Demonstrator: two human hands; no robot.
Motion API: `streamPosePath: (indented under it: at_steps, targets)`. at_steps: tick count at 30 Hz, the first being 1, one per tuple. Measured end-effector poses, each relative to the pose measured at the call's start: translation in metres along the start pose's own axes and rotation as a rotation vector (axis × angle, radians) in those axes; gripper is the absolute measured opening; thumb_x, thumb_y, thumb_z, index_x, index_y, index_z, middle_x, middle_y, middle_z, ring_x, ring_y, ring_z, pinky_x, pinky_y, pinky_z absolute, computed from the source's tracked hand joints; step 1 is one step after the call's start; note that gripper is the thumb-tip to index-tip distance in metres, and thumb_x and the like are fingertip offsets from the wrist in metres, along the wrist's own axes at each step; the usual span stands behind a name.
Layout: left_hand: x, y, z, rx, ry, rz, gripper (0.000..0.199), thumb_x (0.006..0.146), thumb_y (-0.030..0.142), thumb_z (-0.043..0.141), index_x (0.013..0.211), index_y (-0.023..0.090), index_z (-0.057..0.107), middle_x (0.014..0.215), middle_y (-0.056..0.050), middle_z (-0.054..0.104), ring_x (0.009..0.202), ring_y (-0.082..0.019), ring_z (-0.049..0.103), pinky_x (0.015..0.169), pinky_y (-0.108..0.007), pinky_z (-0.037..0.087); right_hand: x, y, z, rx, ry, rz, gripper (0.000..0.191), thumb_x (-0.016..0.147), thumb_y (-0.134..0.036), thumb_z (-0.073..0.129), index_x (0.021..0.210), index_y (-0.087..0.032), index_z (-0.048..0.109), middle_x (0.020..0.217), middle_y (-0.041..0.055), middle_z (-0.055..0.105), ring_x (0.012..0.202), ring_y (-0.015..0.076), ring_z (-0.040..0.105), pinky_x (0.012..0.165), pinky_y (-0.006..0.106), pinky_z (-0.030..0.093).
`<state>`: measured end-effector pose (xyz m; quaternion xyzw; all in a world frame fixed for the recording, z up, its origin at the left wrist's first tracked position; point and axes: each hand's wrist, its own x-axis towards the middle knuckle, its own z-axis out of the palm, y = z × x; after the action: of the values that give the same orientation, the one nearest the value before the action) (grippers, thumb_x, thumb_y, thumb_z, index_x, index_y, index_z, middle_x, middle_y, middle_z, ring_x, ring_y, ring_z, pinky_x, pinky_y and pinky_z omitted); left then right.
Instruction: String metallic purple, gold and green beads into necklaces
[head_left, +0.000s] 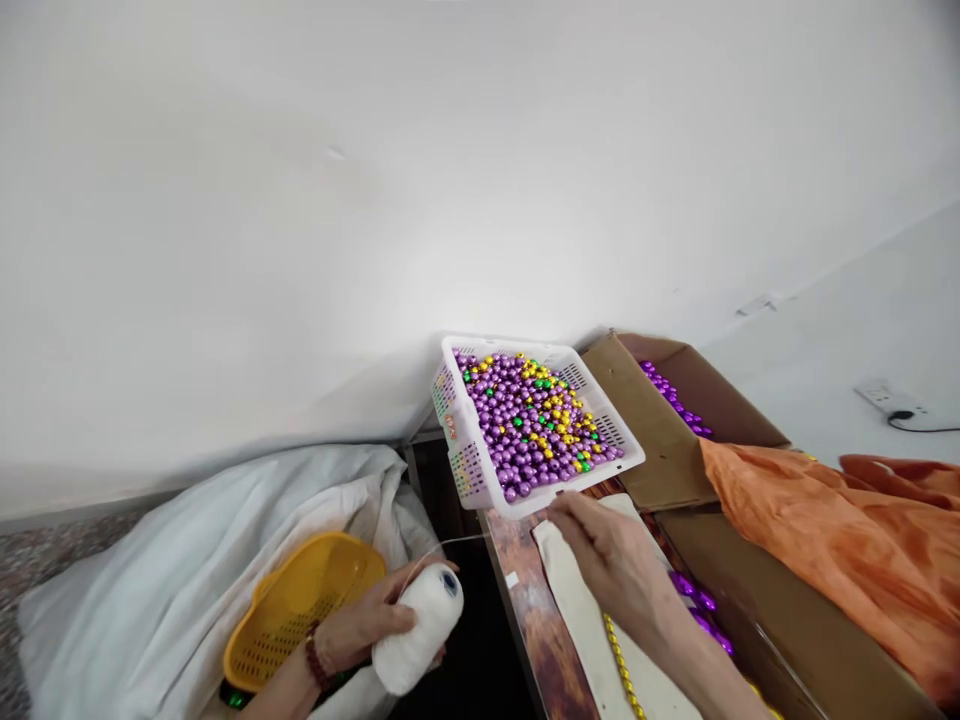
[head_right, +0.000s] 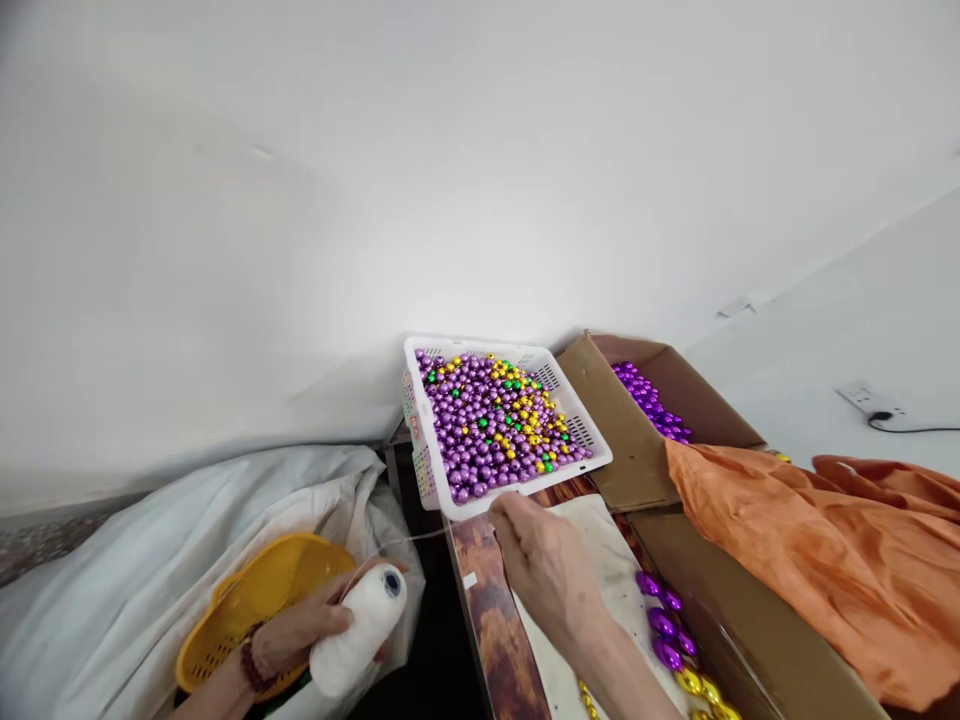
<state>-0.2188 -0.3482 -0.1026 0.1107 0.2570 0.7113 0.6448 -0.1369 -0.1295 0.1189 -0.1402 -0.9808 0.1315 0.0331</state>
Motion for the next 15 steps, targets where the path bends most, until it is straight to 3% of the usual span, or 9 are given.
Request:
streamPosePath:
  at_steps: [2, 5, 11, 15]
  targets:
    - [-0.003, -0.010, -0.002, -0.041, -0.072, -0.045, 0.081, 0.058, 0.055, 0.089, 0.128, 0.024, 0.064, 0.101, -0.006, 0.067, 0.077, -0.021, 0.068, 0.071, -0.032, 0.056, 0.017, -0.006, -0.007, -0.008, 0.112, -0.045, 0.028, 0.101, -0.032, 0.042, 0.080, -0.020, 0.056, 0.067, -0.0005, 0.061, 0.057, 0.0138, 0.057, 0.056, 0.023, 0.039]
    - [-0.007, -0.032, -0.007, -0.085, -0.081, -0.120, 0.078, 0.057, 0.052, 0.090, 0.124, 0.020, 0.066, 0.095, -0.007, 0.067, 0.077, -0.020, 0.067, 0.071, -0.032, 0.056, 0.036, -0.013, -0.018, -0.053, 0.283, -0.125, 0.022, 0.100, -0.031, 0.048, 0.084, -0.020, 0.060, 0.070, -0.0002, 0.064, 0.059, 0.0134, 0.059, 0.057, 0.022, 0.041]
    - [-0.008, -0.079, -0.023, 0.008, -0.016, -0.247, 0.063, 0.053, 0.044, 0.092, 0.106, 0.020, 0.071, 0.087, -0.003, 0.064, 0.072, -0.015, 0.060, 0.065, -0.026, 0.050, 0.062, -0.015, -0.043, -0.140, 0.458, -0.166, 0.017, 0.095, -0.029, 0.057, 0.086, -0.018, 0.065, 0.071, 0.0004, 0.066, 0.058, 0.0129, 0.057, 0.055, 0.022, 0.041]
    - [-0.008, -0.105, -0.032, 0.019, 0.076, -0.273, 0.055, 0.049, 0.047, 0.092, 0.098, 0.028, 0.074, 0.082, 0.001, 0.064, 0.069, -0.015, 0.057, 0.060, -0.026, 0.049, 0.078, -0.013, -0.065, -0.227, 0.649, -0.136, 0.014, 0.091, -0.023, 0.058, 0.087, -0.016, 0.070, 0.071, 0.0007, 0.065, 0.060, 0.0116, 0.054, 0.056, 0.024, 0.036]
